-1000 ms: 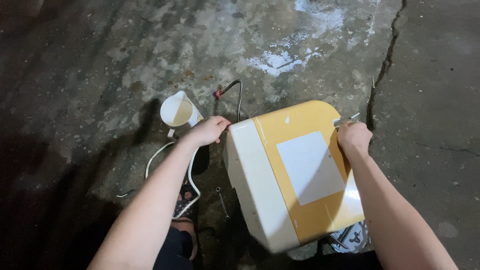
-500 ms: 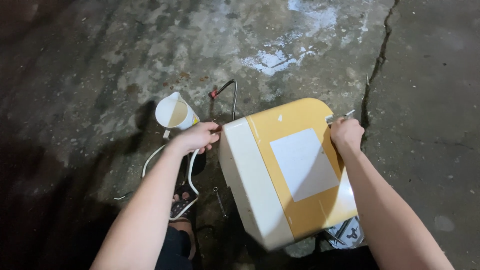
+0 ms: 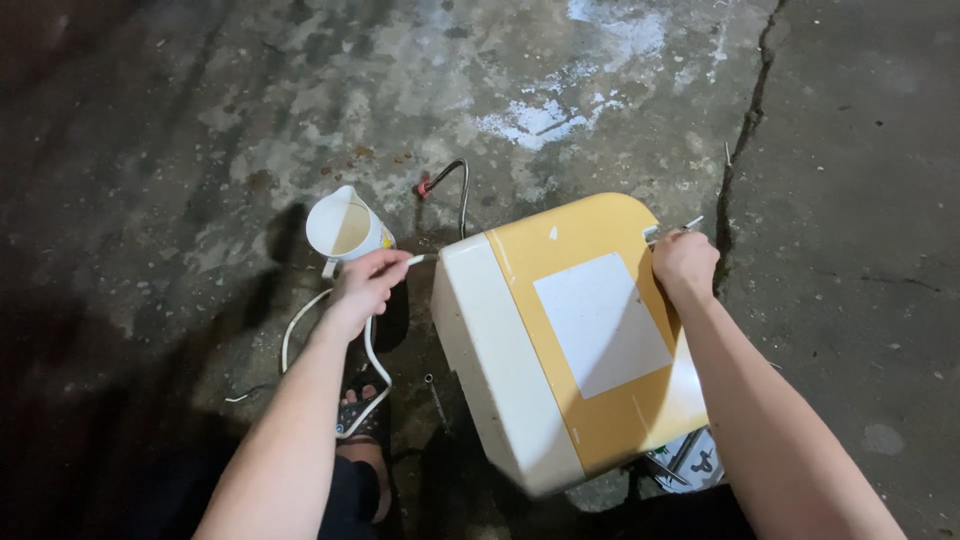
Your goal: Disassembling a small appliance by disconnecting wires and removing the outer protective casing to access internal structures.
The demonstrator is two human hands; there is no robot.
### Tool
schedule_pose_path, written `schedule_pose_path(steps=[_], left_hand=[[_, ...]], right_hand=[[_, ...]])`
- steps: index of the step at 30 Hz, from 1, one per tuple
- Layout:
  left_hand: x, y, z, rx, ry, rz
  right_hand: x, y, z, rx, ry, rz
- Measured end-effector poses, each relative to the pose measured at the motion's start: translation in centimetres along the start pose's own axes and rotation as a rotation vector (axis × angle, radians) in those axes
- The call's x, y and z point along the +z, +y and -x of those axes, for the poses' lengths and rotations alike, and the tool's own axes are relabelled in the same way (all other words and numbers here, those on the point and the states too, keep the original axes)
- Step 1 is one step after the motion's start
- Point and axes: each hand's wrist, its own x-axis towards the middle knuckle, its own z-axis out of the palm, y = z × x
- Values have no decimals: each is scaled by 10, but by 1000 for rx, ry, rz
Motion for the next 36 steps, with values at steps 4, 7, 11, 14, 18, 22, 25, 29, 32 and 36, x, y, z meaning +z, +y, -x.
schedule_pose_path(steps=[4, 7, 11, 14, 18, 22, 25, 29, 32, 36], left_hand=[[5, -40, -45, 51, 114, -244], [6, -30, -46, 77, 129, -398], [11, -18, -43, 89, 94, -443], [13, -17, -44, 118, 60, -416], [11, -1, -35, 133, 39, -475], [14, 0, -39, 91, 39, -523], [17, 10, -39, 54, 22, -592], [16, 7, -48, 83, 10, -695], [24, 10, -43, 79, 14, -751], [19, 40, -22, 37, -212, -993]], right_hand=[[-4, 4, 1, -18, -7, -9], [-15, -4, 12, -88, -4, 14], [-15, -8, 8, -17, -51, -17], [-13, -9, 5, 18, -62, -6], [-19, -15, 14, 27, -69, 4], [-19, -14, 9, 10, -79, -7], [-24, -15, 17, -17, -86, 53], [-19, -12, 9, -27, -83, 53], [-7, 2, -5, 9, -65, 40], [-10, 16, 7, -251, -2, 320]])
